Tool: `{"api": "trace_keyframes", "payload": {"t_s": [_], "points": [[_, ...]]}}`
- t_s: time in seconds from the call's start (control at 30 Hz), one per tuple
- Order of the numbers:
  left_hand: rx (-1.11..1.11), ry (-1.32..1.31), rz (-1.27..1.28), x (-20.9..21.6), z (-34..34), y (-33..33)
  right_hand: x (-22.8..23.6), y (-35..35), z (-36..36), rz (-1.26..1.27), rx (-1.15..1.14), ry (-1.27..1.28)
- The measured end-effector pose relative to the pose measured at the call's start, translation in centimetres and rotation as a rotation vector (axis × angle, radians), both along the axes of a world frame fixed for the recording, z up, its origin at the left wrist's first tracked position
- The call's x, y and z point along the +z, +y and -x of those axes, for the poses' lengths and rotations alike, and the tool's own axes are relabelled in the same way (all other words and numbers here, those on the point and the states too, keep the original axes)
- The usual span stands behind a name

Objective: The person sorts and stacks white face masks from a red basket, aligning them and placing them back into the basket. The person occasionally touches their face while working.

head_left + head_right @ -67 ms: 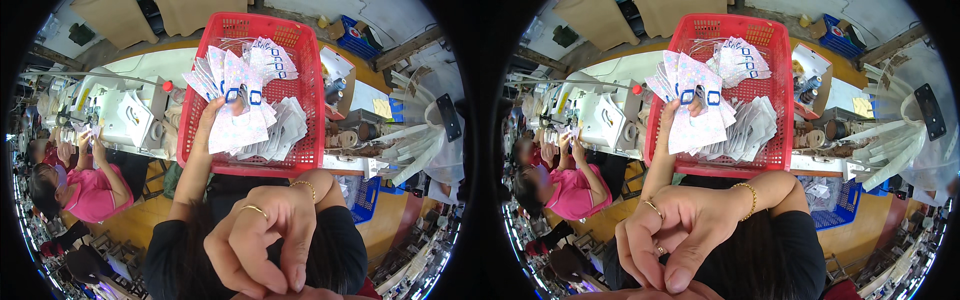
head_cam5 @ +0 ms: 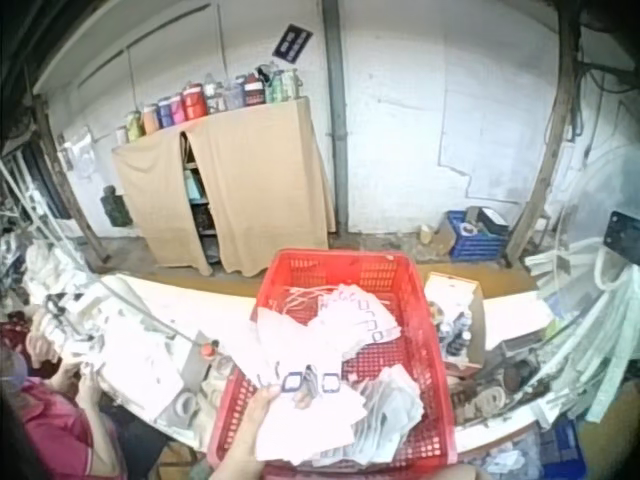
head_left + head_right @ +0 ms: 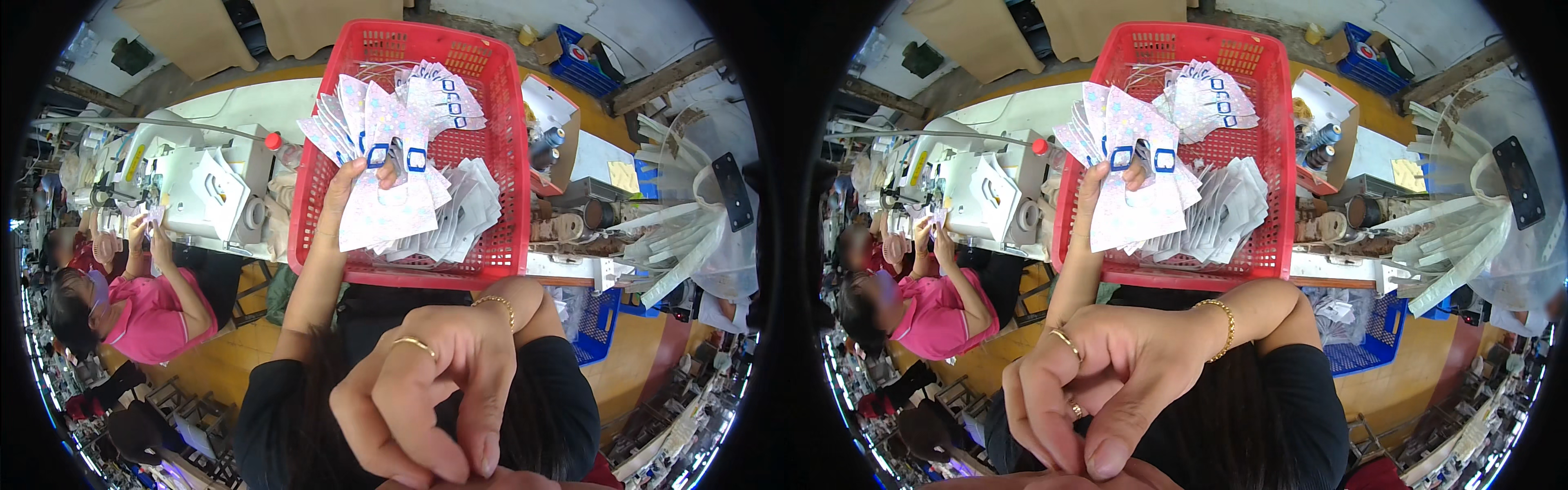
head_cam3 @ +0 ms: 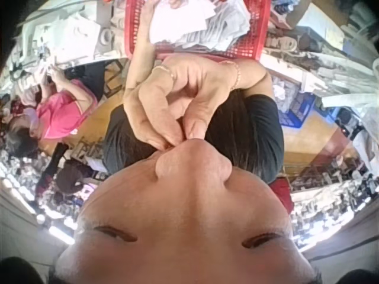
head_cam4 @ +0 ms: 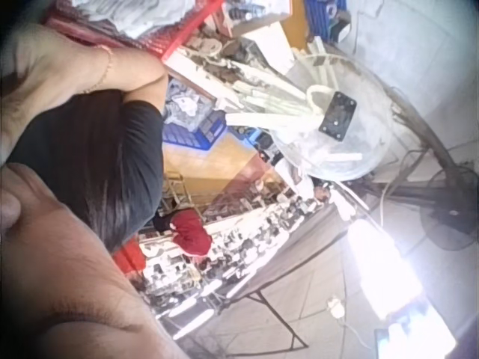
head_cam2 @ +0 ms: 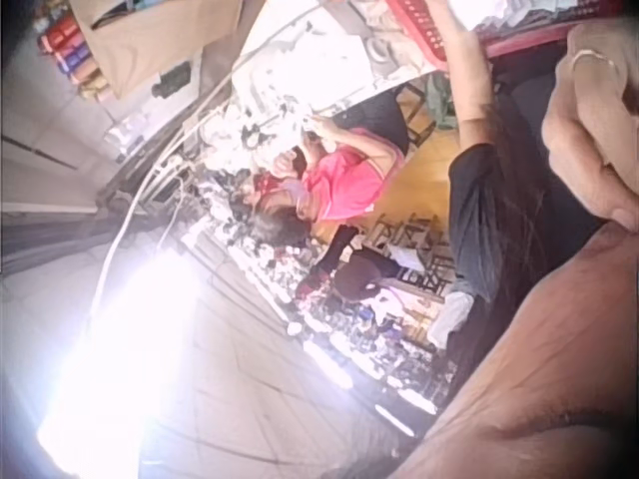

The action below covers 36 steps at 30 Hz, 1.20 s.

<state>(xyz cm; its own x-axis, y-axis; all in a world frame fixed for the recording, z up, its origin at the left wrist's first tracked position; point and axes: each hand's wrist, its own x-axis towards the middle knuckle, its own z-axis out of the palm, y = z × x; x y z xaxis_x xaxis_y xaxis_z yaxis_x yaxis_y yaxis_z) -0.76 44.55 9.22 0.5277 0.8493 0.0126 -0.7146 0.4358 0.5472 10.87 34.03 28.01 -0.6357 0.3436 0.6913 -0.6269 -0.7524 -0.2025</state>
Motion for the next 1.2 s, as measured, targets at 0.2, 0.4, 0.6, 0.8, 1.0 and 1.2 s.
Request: {"api": "trace_keyframes", "payload": {"t_s": [0.2,0.4,0.6,0.8,1.0,1.2], "points": [[0.149,0.331,-0.177,1.1,-0.1,0.2,-0.3,-0.3,-0.6,0.020,0.068,-0.116],[0.201,0.231,-0.099,2.3,0.0,0.4,-1.1,-0.1,0.6,-0.050,-0.135,0.015],[0.103,0.189,0.170,3.0,2.3,0.2,-1.1,1.5,-0.9,-0.063,-0.132,-0.012],[0.378,0.508,-0.129,1.7,3.3,1.2,-7.9,15.7,-10.1,0.090,-1.149,-0.473],[0.401,0.507,-0.068,0.1,3.4,2.5,-30.8,28.3,-16.6,0.995,-0.888,-0.927],[0.375,0.568,-0.041,0.1,3.1,2.5,-42.2,29.7,-11.9,1.376,-1.175,-1.111]]}}
